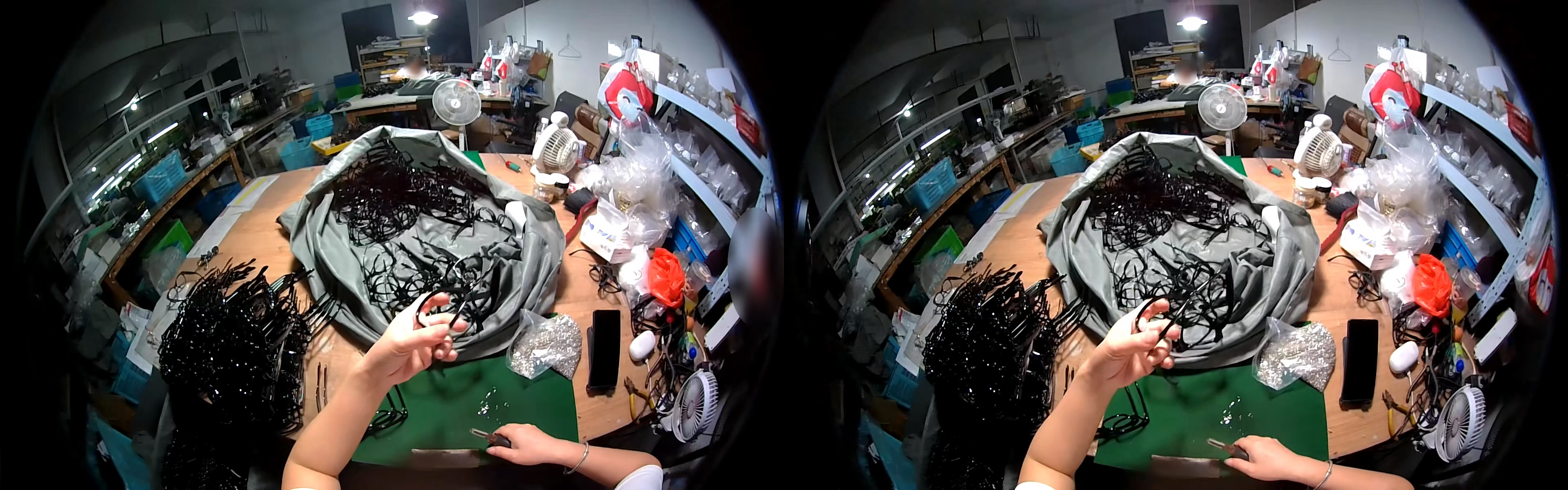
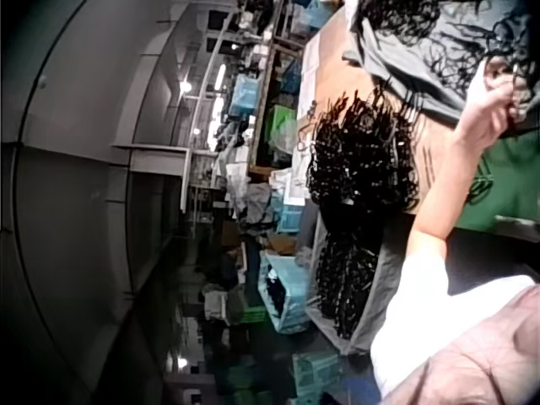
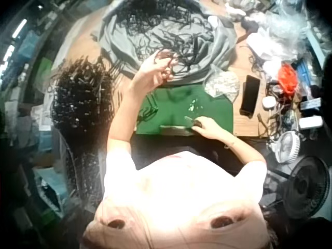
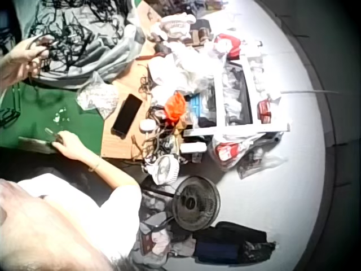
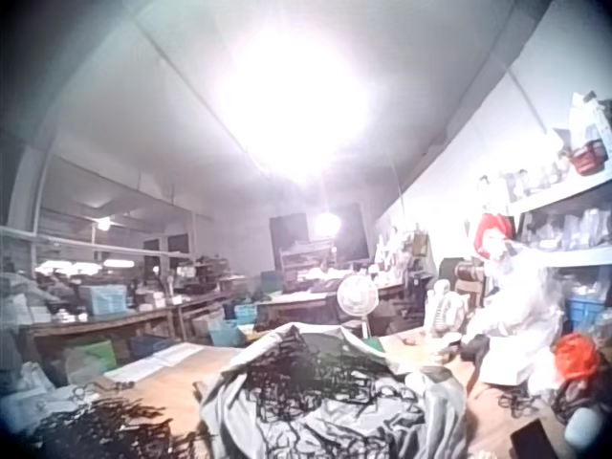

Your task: The person uses pliers to remove small metal pieces from the temples of black eyeglass frames. After processing several frames, the person places them into a large bin and then moves a green basket and a plastic bag on the floor.

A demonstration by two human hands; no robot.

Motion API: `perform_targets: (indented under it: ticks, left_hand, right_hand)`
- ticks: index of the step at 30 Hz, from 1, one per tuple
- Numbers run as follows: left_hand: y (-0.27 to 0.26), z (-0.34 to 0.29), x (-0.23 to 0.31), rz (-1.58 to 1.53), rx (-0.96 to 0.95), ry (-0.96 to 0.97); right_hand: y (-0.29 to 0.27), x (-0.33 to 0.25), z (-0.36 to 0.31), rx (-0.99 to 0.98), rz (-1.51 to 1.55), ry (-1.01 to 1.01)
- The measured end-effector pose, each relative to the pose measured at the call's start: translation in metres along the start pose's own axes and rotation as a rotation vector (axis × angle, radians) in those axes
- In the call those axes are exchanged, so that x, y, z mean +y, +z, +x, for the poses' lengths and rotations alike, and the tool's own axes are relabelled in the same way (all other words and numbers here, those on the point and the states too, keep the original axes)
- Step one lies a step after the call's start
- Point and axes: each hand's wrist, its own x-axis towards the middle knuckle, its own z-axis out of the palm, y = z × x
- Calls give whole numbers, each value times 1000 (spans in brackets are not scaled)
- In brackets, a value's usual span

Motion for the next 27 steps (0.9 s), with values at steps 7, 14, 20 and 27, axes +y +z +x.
perform_targets:
  ticks: [7,14,20,27]
  left_hand:
    - [10,30,13,-174,-48,230]
    - [34,-20,-48,1208,-34,154]
    - [-65,13,-77,1753,257,230]
    - [-50,72,-80,1664,347,334]
  right_hand:
    - [-15,-49,-3,-34,-48,47]
    - [-7,-20,-8,-7,-93,9]
    - [-15,-43,1,-92,-56,-9]
    - [-14,-38,-10,-50,-70,-38]
